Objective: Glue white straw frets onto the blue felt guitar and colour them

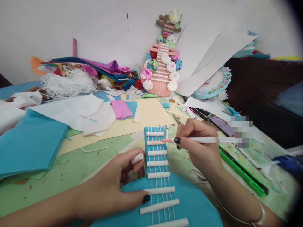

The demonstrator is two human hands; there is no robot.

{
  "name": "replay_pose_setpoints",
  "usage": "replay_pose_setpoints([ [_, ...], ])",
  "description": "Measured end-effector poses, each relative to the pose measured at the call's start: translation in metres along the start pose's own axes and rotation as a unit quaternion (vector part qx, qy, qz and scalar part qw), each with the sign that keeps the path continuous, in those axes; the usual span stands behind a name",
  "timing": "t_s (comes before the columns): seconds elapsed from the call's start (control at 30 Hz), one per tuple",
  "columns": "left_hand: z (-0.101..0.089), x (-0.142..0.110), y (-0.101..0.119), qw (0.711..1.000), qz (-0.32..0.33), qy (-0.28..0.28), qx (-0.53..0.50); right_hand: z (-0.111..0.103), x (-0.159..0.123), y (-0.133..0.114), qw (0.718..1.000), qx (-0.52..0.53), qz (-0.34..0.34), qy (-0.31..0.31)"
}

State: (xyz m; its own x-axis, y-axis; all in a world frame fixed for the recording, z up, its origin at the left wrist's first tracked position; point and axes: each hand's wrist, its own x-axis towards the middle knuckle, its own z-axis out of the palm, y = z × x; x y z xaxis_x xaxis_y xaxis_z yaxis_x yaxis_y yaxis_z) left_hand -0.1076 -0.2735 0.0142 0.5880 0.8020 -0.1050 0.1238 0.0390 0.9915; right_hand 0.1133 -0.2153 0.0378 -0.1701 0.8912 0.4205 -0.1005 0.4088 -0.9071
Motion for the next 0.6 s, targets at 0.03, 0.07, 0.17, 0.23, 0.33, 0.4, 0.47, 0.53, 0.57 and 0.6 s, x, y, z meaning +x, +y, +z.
replay_pose_setpoints([
  [0.03,0.0,0.0,-0.0004,1.0,0.001,0.002,-0.001,-0.0004,0.0,0.0005,1.0,0.0,-0.002,0.005],
  [0.07,0.0001,0.0,-0.0007,1.0,0.0,0.004,-0.001,-0.0011,0.0,0.0011,1.0,0.001,-0.005,0.014],
  [0.17,0.0004,-0.0001,-0.0011,1.0,-0.002,0.004,0.003,-0.0024,0.0002,0.0024,0.999,0.008,-0.013,0.03],
  [0.23,0.0003,-0.0002,-0.0008,1.0,-0.001,0.002,0.006,-0.0024,0.0002,0.0025,1.0,0.007,-0.009,0.021],
  [0.33,0.0001,0.0,-0.0005,1.0,0.002,0.0,0.012,-0.0021,0.0,0.0013,1.0,0.003,0.0,0.011],
  [0.4,-0.0001,0.0003,-0.0002,1.0,0.002,0.002,0.018,-0.0026,0.0002,0.0,1.0,0.011,-0.002,0.019],
  [0.47,-0.0003,0.0004,0.0003,1.0,0.002,0.007,0.023,-0.003,0.0006,-0.0013,0.999,0.02,-0.003,0.025],
  [0.53,-0.0005,0.0003,0.001,1.0,0.004,0.012,0.024,-0.0028,0.001,-0.0018,1.0,0.021,0.005,0.013],
  [0.57,-0.0005,0.0002,0.0013,1.0,0.004,0.012,0.023,-0.0024,0.0012,-0.0017,1.0,0.017,0.01,0.006],
  [0.6,-0.0006,0.0,0.0015,1.0,0.005,0.011,0.022,-0.0021,0.0014,-0.0015,1.0,0.013,0.014,0.001],
])
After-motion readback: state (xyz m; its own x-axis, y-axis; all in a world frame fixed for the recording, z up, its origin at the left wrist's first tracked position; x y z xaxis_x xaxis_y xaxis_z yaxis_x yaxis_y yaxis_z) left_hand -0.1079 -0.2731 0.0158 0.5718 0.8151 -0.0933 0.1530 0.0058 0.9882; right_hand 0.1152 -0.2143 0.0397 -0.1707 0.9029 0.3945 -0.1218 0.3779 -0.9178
